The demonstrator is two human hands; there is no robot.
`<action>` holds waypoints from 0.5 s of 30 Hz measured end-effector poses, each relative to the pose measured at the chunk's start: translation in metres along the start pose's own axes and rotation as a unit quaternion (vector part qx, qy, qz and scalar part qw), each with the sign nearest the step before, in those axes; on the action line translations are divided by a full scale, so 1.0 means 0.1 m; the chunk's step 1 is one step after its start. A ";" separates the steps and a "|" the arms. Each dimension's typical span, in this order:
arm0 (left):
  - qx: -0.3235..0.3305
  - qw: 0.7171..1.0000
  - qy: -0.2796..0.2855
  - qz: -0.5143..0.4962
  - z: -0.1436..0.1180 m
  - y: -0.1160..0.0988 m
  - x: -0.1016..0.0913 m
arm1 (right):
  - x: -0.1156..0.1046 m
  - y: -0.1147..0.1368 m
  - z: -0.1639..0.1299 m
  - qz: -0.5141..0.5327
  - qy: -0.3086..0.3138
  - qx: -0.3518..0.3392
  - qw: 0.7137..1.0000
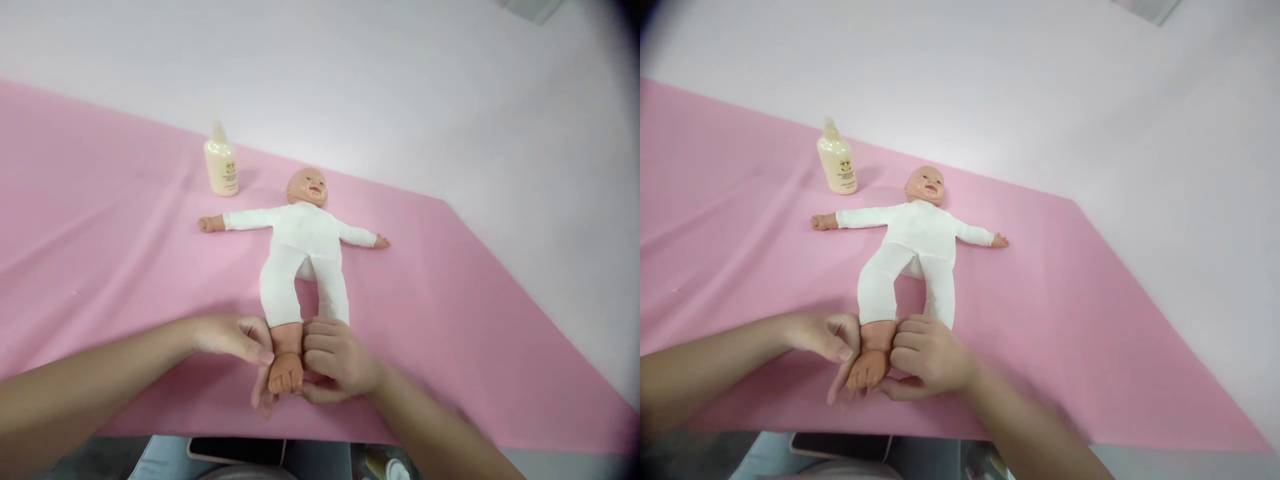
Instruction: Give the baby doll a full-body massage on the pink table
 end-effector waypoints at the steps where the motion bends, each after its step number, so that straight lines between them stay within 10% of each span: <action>1: -0.008 1.000 0.003 0.009 0.00 0.03 0.00 | -0.01 0.00 0.00 0.003 -0.009 0.001 1.000; 15: -0.008 0.989 -0.105 -0.108 0.03 0.25 -0.13 | -0.03 -0.01 -0.01 -0.001 -0.023 0.014 1.000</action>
Point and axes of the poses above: each hand's wrist, its own z-axis towards the middle knuckle, its own x-axis out of the palm, y = z × x, the point moved 8 cm from there along z, towards the middle knuckle, and after that the axes turned 3 degrees about -y, right-handed, at the moved point
